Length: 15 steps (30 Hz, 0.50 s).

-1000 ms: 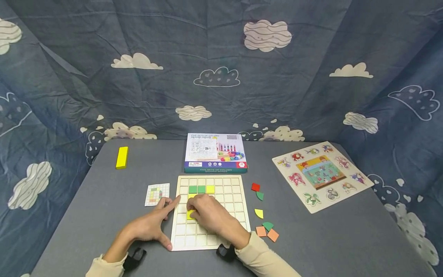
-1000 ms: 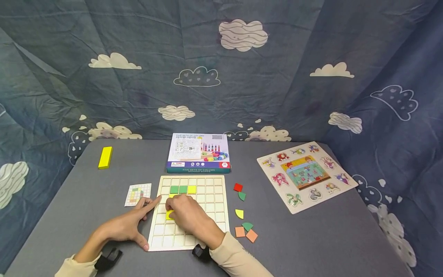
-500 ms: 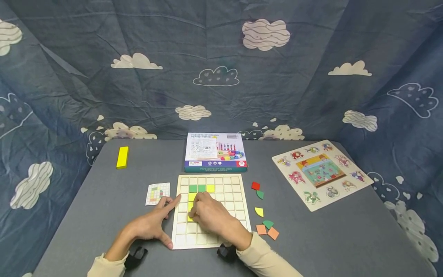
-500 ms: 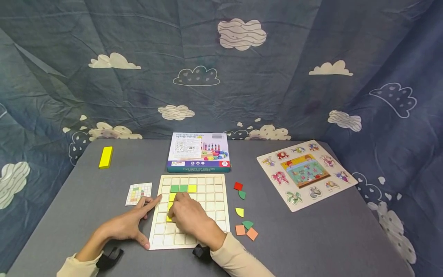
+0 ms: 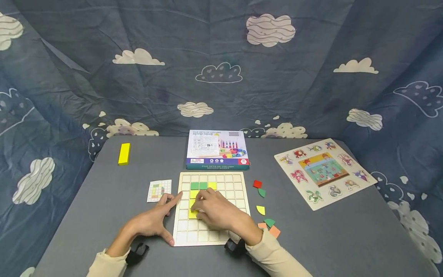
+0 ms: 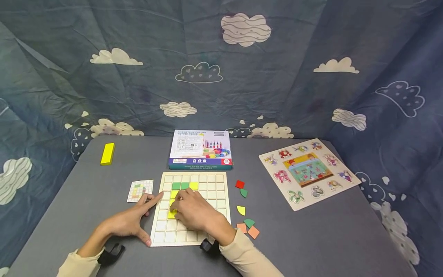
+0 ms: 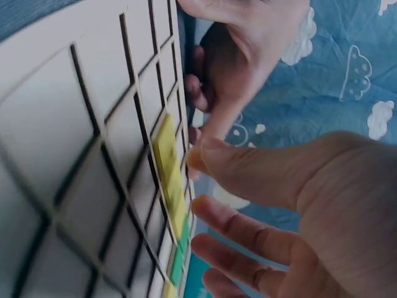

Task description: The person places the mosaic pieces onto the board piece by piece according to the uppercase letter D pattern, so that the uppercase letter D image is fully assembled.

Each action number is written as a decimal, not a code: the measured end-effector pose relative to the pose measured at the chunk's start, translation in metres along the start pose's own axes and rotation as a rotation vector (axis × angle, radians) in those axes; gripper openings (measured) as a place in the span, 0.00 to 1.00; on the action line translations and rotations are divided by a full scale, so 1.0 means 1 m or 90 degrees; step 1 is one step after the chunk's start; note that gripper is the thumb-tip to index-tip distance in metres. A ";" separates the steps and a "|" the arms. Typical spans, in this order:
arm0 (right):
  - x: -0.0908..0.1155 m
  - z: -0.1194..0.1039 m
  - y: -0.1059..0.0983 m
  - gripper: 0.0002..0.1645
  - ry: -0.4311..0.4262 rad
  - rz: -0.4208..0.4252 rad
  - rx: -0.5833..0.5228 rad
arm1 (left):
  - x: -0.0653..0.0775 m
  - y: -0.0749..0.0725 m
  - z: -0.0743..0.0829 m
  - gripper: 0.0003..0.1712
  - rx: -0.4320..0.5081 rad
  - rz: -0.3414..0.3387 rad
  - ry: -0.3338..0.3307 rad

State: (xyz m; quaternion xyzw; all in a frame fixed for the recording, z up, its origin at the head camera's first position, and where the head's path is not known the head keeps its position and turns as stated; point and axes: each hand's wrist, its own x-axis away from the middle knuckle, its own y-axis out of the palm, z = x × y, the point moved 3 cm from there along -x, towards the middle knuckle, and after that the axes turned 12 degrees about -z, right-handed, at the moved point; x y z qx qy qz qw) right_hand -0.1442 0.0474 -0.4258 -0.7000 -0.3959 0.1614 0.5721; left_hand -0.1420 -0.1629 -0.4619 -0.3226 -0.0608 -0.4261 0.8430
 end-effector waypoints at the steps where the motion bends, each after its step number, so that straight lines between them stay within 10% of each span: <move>1: 0.003 0.002 -0.002 0.13 -0.003 0.002 -0.004 | 0.000 0.000 0.000 0.82 0.003 0.000 -0.002; 15: 0.062 0.029 -0.009 0.16 -0.004 0.036 -0.016 | 0.001 0.000 0.000 0.82 0.008 0.004 0.014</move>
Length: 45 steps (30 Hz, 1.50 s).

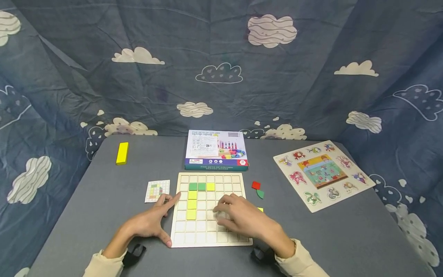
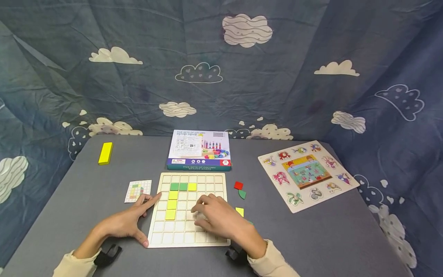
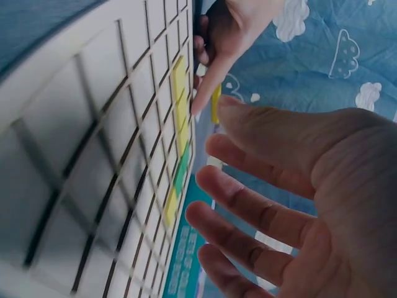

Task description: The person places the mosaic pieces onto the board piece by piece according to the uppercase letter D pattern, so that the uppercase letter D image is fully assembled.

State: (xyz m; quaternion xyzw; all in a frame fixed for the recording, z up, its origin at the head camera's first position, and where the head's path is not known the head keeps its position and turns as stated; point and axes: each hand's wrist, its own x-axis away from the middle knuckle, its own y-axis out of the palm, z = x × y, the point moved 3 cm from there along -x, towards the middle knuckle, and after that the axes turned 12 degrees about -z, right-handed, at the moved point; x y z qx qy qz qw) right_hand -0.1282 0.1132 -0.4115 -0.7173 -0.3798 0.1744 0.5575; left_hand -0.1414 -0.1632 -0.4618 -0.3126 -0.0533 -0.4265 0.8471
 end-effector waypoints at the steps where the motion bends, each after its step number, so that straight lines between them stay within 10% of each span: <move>1: 0.005 0.002 0.000 0.16 0.001 0.001 -0.008 | 0.000 0.000 0.001 0.82 0.000 -0.001 0.001; 18: 0.074 0.077 -0.008 0.16 0.130 0.028 -0.083 | -0.004 -0.003 0.005 0.82 0.007 -0.004 0.001; 45: 0.101 0.076 0.030 0.15 0.091 0.001 -0.120 | 0.000 0.002 0.001 0.82 0.007 0.000 -0.006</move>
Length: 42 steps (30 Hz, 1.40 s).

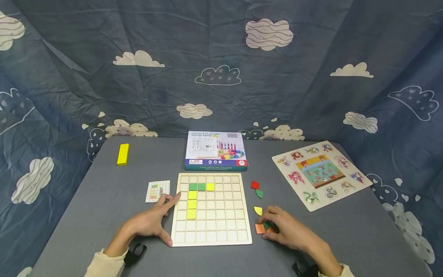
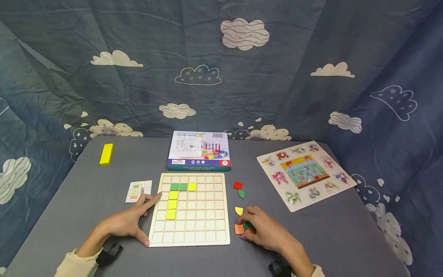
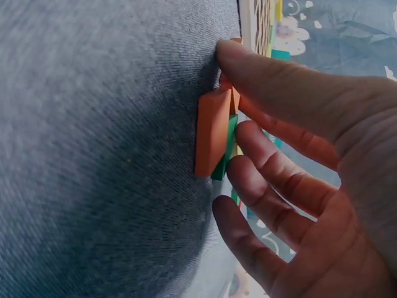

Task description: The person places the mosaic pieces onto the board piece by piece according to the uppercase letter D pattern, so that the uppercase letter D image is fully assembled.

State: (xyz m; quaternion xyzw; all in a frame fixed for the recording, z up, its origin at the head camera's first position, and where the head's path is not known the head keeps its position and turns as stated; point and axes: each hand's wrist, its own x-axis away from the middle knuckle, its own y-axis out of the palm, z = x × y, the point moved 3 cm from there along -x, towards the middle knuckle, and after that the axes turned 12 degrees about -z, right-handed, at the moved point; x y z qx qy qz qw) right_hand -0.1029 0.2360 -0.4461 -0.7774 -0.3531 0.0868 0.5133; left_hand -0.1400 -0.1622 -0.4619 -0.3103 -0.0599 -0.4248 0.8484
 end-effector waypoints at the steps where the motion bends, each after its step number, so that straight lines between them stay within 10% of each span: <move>1: 0.000 0.000 0.001 0.15 0.000 0.003 0.001 | 0.000 0.000 0.001 0.83 -0.005 0.001 -0.002; 34: -0.034 -0.025 -0.008 0.13 0.001 0.004 0.041 | -0.001 0.006 0.005 0.85 -0.139 0.051 -0.015; 42: -0.060 -0.044 -0.011 0.13 -0.075 0.025 0.067 | -0.002 0.006 0.007 0.83 -0.151 0.062 -0.014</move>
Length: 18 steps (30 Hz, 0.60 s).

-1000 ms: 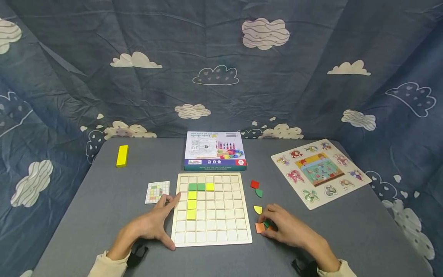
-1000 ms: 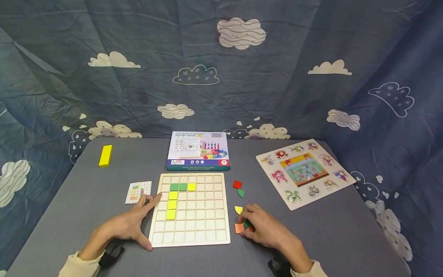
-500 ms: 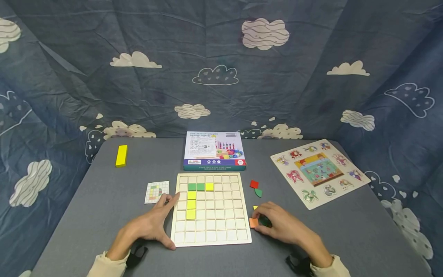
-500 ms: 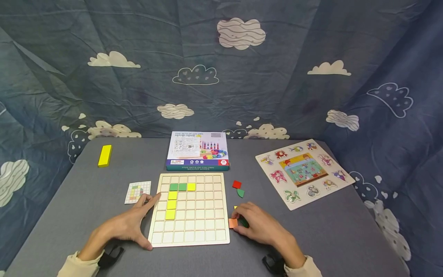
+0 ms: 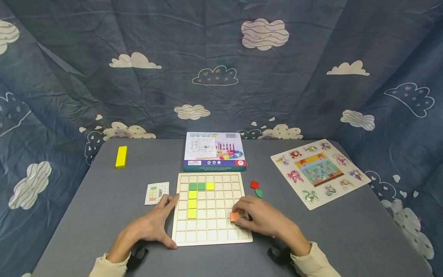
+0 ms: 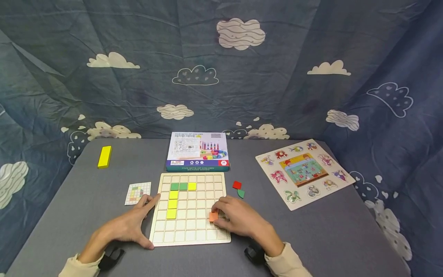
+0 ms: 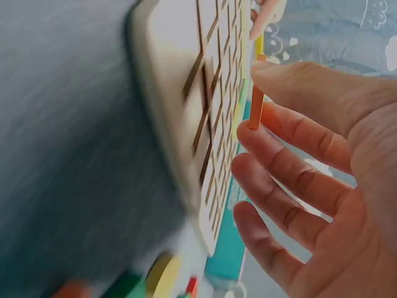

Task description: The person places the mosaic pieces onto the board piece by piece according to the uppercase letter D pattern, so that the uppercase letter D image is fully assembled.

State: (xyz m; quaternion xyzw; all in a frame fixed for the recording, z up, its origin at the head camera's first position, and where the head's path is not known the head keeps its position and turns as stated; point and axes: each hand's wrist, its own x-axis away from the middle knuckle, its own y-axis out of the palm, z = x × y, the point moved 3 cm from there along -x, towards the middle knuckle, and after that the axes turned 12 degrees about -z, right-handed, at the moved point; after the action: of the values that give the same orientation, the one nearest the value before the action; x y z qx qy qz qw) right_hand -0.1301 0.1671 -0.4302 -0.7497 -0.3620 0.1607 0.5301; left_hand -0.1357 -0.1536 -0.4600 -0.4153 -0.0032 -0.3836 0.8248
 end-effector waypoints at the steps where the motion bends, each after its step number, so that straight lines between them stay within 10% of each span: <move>1: -0.004 -0.002 0.000 0.13 -0.006 0.000 0.003 | 0.000 0.000 0.000 0.83 -0.001 0.002 0.000; 18: -0.062 -0.034 0.015 0.13 -0.064 -0.002 0.036 | -0.001 0.000 0.000 0.85 0.011 0.002 -0.008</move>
State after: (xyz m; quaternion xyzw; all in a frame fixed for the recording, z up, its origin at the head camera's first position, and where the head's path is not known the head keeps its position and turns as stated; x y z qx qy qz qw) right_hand -0.1454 0.0971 -0.4398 -0.7247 -0.3848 0.2073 0.5328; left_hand -0.1363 -0.1531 -0.4607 -0.4102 -0.0109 -0.3797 0.8291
